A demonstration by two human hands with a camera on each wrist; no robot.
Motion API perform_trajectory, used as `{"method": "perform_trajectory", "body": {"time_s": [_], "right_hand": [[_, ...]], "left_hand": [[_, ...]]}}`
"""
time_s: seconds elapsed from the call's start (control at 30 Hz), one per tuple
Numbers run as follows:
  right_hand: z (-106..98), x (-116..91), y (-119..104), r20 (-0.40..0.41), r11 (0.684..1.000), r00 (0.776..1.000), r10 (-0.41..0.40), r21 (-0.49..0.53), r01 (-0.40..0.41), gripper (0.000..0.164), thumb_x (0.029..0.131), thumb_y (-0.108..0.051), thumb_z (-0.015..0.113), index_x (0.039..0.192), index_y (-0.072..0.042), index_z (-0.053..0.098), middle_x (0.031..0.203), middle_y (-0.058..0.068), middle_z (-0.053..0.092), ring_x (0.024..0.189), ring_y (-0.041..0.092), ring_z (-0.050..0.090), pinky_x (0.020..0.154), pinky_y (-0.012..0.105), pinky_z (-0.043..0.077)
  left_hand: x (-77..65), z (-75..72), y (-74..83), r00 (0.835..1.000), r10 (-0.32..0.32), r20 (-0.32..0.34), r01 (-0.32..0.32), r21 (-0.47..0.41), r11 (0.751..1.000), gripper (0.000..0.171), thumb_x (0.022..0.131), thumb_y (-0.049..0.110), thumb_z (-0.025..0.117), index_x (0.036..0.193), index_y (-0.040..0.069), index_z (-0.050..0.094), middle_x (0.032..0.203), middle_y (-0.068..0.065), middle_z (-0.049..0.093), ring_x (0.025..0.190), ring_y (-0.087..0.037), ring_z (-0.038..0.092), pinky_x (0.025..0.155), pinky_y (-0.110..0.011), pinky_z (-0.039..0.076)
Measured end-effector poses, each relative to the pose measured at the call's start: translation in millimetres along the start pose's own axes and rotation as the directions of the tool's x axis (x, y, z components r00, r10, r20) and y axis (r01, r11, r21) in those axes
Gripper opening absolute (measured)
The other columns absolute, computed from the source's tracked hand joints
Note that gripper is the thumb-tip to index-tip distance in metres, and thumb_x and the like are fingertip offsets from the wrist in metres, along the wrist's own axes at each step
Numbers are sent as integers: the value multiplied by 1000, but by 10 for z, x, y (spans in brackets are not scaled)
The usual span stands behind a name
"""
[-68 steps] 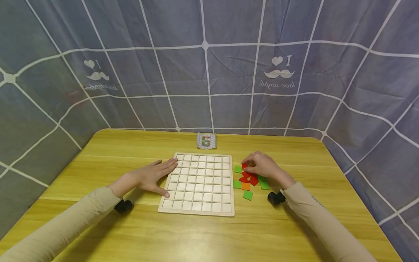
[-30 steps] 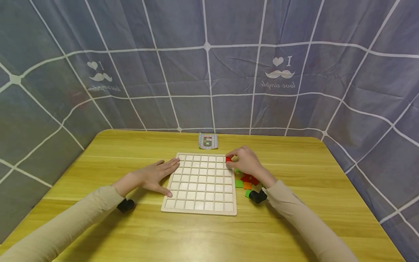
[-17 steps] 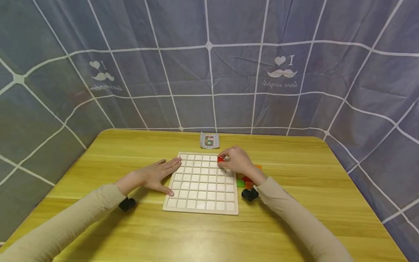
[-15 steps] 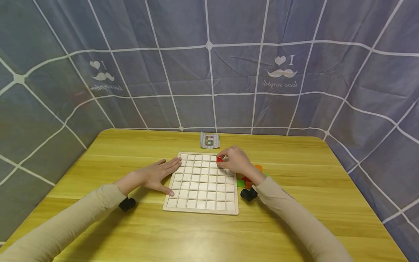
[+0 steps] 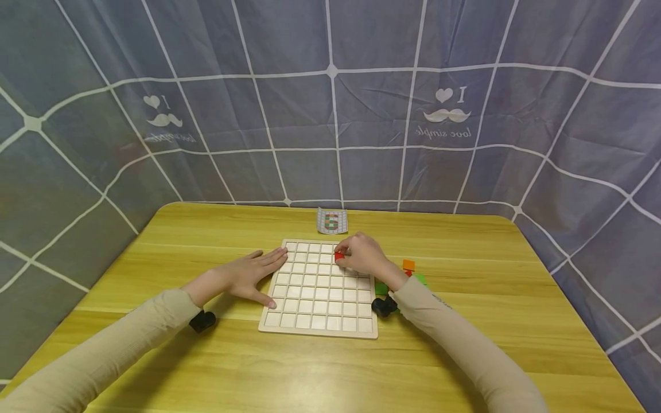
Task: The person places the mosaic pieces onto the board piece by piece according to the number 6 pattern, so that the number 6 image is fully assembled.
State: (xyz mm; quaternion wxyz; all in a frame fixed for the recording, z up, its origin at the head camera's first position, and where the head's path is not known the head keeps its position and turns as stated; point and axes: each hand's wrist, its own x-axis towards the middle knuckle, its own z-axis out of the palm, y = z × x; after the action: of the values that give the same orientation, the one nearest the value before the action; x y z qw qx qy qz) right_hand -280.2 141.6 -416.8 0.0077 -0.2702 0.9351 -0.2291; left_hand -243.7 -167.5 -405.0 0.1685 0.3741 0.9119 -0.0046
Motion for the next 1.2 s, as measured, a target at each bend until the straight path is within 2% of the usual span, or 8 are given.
{"method": "perform_trajectory", "body": {"time_s": [0.3, 0.43, 0.93, 1.2], "right_hand": [[4, 1, -21, 26, 999, 999, 27, 40, -28, 26, 82, -26, 76, 106, -16, 76, 100, 0, 74, 83, 13, 54, 62, 24, 42], [4, 2, -23, 37, 998, 999, 36, 50, -38, 27, 83, -27, 76, 107, -16, 75, 102, 0, 74, 86, 14, 58, 65, 25, 46], [13, -14, -19, 49, 995, 999, 16, 98, -21, 27, 84, -22, 75, 108, -11, 74, 106, 5, 73, 76, 10, 58, 63, 24, 44], [-51, -84, 1, 33, 996, 999, 21, 82, -24, 29, 85, -23, 73, 112, -11, 73, 102, 3, 72, 86, 16, 65, 70, 30, 52]], "left_hand": [[13, 0, -6, 1000, -4, 5, 4, 7, 1000, 113, 79, 73, 56, 155, 6, 6, 163, -11, -1, 151, -25, 4, 121, -53, 12], [17, -5, -6, 1000, -9, 10, 9, 6, 1000, 113, 79, 74, 55, 155, 7, 6, 163, -10, -1, 151, -24, 3, 121, -53, 11], [11, -14, -7, 999, -20, 32, 20, 16, 1000, 113, 79, 75, 54, 155, 8, 4, 163, -9, -3, 151, -24, 1, 121, -53, 10], [-10, -5, 6, 999, -21, 38, 20, 8, 1000, 112, 79, 75, 54, 155, 8, 5, 163, -9, -2, 151, -23, 2, 121, -53, 10]]}}
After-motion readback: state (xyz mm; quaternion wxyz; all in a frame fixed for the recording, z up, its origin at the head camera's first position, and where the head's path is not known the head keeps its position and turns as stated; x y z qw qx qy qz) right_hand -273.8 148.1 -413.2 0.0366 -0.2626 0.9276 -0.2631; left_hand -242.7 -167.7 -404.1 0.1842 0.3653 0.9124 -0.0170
